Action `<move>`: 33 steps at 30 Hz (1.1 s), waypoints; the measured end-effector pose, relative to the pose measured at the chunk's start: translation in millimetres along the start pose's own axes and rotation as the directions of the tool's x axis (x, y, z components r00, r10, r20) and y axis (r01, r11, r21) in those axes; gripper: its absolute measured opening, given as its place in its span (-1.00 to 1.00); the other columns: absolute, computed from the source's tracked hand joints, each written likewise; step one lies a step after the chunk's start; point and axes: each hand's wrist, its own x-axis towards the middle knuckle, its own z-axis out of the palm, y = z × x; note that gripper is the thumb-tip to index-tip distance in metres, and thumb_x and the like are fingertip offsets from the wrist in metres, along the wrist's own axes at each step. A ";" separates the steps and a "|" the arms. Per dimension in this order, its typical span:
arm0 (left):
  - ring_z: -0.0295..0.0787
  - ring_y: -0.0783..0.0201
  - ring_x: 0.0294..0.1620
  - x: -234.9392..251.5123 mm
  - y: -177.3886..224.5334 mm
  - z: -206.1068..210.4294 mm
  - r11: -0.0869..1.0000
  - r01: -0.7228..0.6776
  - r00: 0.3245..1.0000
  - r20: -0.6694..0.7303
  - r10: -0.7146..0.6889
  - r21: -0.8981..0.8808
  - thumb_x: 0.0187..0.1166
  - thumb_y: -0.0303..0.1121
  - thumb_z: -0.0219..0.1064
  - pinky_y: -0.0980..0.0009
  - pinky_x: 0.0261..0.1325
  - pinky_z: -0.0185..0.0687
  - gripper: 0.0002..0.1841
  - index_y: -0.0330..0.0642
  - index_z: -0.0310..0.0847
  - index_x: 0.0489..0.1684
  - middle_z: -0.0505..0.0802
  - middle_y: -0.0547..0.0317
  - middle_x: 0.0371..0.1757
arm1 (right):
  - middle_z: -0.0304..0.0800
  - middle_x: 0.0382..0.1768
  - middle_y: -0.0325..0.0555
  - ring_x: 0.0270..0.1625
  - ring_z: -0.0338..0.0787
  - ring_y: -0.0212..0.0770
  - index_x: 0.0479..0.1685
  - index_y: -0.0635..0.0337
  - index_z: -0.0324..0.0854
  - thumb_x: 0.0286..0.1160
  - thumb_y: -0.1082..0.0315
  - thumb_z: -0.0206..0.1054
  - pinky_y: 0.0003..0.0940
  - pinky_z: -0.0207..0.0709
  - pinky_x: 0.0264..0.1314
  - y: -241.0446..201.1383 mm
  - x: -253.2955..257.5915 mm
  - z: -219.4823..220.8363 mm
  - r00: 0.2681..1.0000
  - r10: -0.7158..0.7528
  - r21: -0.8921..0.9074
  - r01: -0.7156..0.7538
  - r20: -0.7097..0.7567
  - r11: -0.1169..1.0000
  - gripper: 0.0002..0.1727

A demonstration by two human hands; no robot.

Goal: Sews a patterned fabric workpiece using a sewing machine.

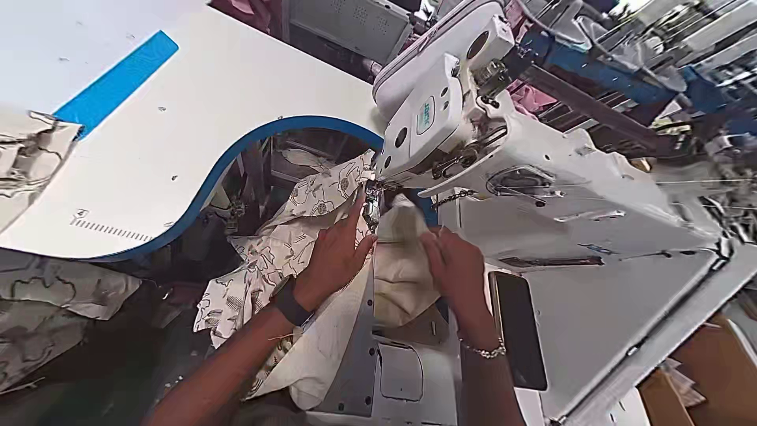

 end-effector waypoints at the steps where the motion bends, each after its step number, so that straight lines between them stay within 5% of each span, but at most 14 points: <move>1: 0.81 -0.23 0.07 5.3 -3.1 -1.3 0.999 -0.049 0.998 -0.032 0.048 -0.005 0.66 -0.04 0.33 -0.22 0.16 0.63 -0.20 -0.26 0.10 0.82 0.81 -0.29 0.17 | 0.86 -0.33 0.23 -0.25 0.89 0.21 -0.09 0.39 0.81 0.61 0.35 0.24 0.15 0.69 -0.21 -14.5 -1.5 11.9 0.989 -0.127 0.059 0.132 -0.080 0.990 -0.71; 2: 0.81 -0.23 0.10 4.7 -7.3 -1.6 0.994 -0.113 0.991 -0.072 0.113 0.007 0.56 -0.02 0.43 -0.21 0.12 0.66 -0.23 -0.35 0.31 0.65 0.76 -0.32 0.28 | 0.88 -0.37 0.14 -0.34 0.89 0.09 -0.15 0.34 0.84 0.54 0.36 0.27 0.00 0.69 -0.33 -24.3 -4.1 22.5 0.963 -0.217 0.106 0.235 -0.157 0.966 -0.74; 4: 0.80 -0.24 0.20 -1.2 -16.3 -2.8 0.962 -0.249 0.960 -0.106 0.260 0.108 0.49 0.07 0.45 -0.13 0.12 0.73 -0.34 -0.34 0.65 0.34 0.64 -0.37 0.49 | 0.94 -0.27 0.05 -0.26 0.93 -0.06 -0.19 0.28 0.87 0.49 0.35 0.31 -0.19 0.73 -0.26 -23.5 -3.7 34.0 0.925 -0.294 0.180 0.340 -0.240 0.923 -0.76; 7: 0.33 -0.26 0.73 -13.4 -17.1 -4.5 0.913 -0.321 0.943 -0.008 0.334 0.252 0.75 0.02 0.12 -0.13 0.59 0.39 -0.46 -0.16 0.65 0.47 0.29 -0.30 0.80 | 0.94 0.09 0.04 0.00 0.97 -0.16 -0.19 0.25 0.88 0.54 0.32 0.32 -0.29 0.79 0.00 -8.7 -3.3 44.7 0.924 -0.312 0.322 0.371 -0.221 0.871 -0.77; 11: 0.39 -0.16 0.73 -11.8 -11.9 -0.9 0.924 -0.310 0.947 -0.008 0.320 0.222 0.79 -0.30 0.03 -0.24 0.64 0.29 -0.57 -0.33 0.59 0.47 0.54 -0.17 0.67 | 0.91 0.17 0.04 -0.10 0.91 -0.30 -0.28 0.27 0.84 0.45 0.35 0.30 -0.41 0.70 -0.02 -11.2 -2.2 53.1 0.941 -0.294 0.486 0.340 -0.170 0.805 -0.78; 14: 0.39 -0.13 0.74 -8.3 -18.7 0.2 0.921 -0.335 0.939 -0.011 0.344 0.197 0.80 -0.24 0.04 -0.19 0.66 0.29 -0.55 -0.36 0.57 0.46 0.57 -0.15 0.66 | 0.84 0.29 0.11 -0.11 0.87 -0.31 -0.46 0.30 0.70 0.30 0.37 0.26 -0.39 0.63 -0.09 -16.2 -5.5 52.7 0.953 -0.283 0.559 0.293 -0.107 0.776 -0.81; 19: 0.50 -0.19 0.65 -4.2 -21.9 -2.0 0.849 -0.407 0.893 -0.047 0.447 0.337 0.79 -0.19 0.04 -0.19 0.53 0.42 -0.57 -0.27 0.72 0.30 0.66 -0.13 0.57 | 0.78 0.37 0.17 -0.57 0.75 -0.21 -0.65 0.26 0.51 0.14 0.33 0.28 -0.29 0.40 -0.68 -25.1 -11.7 42.7 0.903 -0.423 0.233 0.429 -0.077 0.873 -0.82; 22: 0.63 -0.16 0.54 -5.5 -19.8 0.7 0.870 -0.403 0.893 -0.087 0.442 0.283 0.75 -0.24 0.08 -0.02 0.52 0.54 -0.58 -0.34 0.70 0.32 0.72 -0.19 0.48 | 0.82 0.32 0.15 -0.65 0.72 -0.19 -0.61 0.24 0.56 0.11 0.33 0.29 -0.28 0.37 -0.77 -31.3 -7.8 40.0 0.895 -0.435 0.111 0.444 -0.099 0.889 -0.84; 24: 0.63 -0.15 0.54 -7.8 -18.9 0.2 0.908 -0.377 0.914 -0.082 0.397 0.183 0.72 -0.26 0.11 0.07 0.51 0.57 -0.56 -0.40 0.63 0.37 0.71 -0.23 0.49 | 0.79 0.34 0.19 -0.47 0.80 -0.23 -0.59 0.24 0.56 0.15 0.32 0.33 -0.36 0.47 -0.61 -33.7 -3.8 47.4 0.926 -0.365 0.268 0.376 -0.093 0.887 -0.83; 27: 0.69 -0.18 0.49 -6.2 -14.7 1.6 0.930 -0.360 0.918 -0.148 0.368 0.078 0.59 -0.41 0.24 0.06 0.42 0.66 -0.58 -0.47 0.58 0.37 0.75 -0.28 0.42 | 0.61 0.53 0.21 0.38 0.71 -0.38 -0.55 0.24 0.52 0.31 0.34 0.37 -0.56 0.55 0.29 -38.2 5.3 57.8 0.979 -0.195 0.716 0.096 0.056 0.691 -0.80; 28: 0.71 -0.19 0.46 -5.5 -13.4 3.9 0.926 -0.368 0.910 -0.174 0.377 0.083 0.54 -0.49 0.24 0.06 0.39 0.68 -0.61 -0.44 0.62 0.33 0.76 -0.27 0.39 | 0.58 0.54 0.22 0.42 0.66 -0.45 -0.56 0.25 0.52 0.30 0.35 0.40 -0.61 0.51 0.32 -40.5 6.5 61.6 0.983 -0.166 0.783 0.047 0.072 0.621 -0.78; 30: 0.70 -0.24 0.46 -3.7 -11.5 5.9 0.920 -0.382 0.903 -0.175 0.391 0.085 0.51 -0.55 0.22 0.02 0.38 0.68 -0.65 -0.38 0.68 0.24 0.74 -0.31 0.42 | 0.62 0.51 0.23 0.35 0.72 -0.50 -0.55 0.27 0.58 0.28 0.37 0.43 -0.67 0.57 0.24 -44.0 3.7 65.7 0.991 -0.132 0.777 0.075 0.010 0.625 -0.81; 33: 0.61 -0.27 0.54 -0.8 -11.6 4.3 0.917 -0.391 0.904 -0.158 0.398 0.072 0.53 -0.52 0.23 0.03 0.42 0.65 -0.69 -0.36 0.67 0.20 0.66 -0.35 0.50 | 0.71 0.41 0.23 -0.16 0.69 -0.69 -0.57 0.31 0.67 0.24 0.34 0.51 -0.79 0.49 -0.19 -48.4 -0.3 67.1 0.994 -0.075 0.741 0.107 -0.076 0.663 -0.78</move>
